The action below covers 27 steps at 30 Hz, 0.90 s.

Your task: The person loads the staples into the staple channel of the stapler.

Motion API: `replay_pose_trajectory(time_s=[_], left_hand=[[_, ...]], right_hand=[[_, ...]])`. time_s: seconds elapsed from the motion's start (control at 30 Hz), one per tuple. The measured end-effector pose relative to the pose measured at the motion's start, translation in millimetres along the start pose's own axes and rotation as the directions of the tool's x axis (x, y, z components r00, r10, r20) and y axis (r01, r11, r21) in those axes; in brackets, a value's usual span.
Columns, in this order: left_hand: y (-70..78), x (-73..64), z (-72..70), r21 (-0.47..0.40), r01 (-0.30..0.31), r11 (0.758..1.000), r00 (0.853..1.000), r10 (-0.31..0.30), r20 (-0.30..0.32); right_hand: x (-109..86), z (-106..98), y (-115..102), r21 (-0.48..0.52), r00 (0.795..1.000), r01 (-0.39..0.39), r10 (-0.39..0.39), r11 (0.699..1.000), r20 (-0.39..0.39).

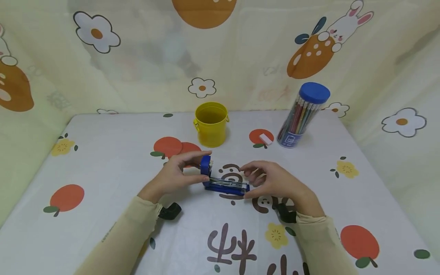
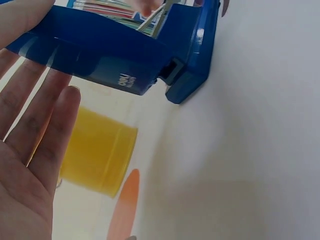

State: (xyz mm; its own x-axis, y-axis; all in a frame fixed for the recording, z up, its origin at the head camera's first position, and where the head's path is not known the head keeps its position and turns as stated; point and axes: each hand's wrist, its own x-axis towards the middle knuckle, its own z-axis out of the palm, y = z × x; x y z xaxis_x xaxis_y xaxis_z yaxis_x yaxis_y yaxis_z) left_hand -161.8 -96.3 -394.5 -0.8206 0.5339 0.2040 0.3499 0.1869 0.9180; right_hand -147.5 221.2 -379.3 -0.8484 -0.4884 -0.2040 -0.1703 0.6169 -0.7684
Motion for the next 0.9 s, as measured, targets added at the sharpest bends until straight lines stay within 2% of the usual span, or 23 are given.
replay_pose_trajectory(time_s=[0.23, 0.57, 0.9], left_hand=[[-1.4, 2.4, 3.2, -0.021, -0.001, 1.000, 1.000, 0.001, 0.007], [1.4, 2.5, 8.8, 0.018, -0.039, 0.999, 0.999, 0.039, 0.013], [1.9, -1.8, 11.7, 0.053, -0.050, 0.997, 0.996, 0.046, 0.079]], right_hand=[[-0.2, -3, 0, 0.032, 1.000, -0.011, 0.011, 0.999, 0.003], [-2.4, -4, 1, 0.052, 1.000, -0.013, 0.012, 0.999, 0.014], [-3.2, -1, 2, 0.104, 0.999, -0.019, 0.014, 0.994, 0.052]])
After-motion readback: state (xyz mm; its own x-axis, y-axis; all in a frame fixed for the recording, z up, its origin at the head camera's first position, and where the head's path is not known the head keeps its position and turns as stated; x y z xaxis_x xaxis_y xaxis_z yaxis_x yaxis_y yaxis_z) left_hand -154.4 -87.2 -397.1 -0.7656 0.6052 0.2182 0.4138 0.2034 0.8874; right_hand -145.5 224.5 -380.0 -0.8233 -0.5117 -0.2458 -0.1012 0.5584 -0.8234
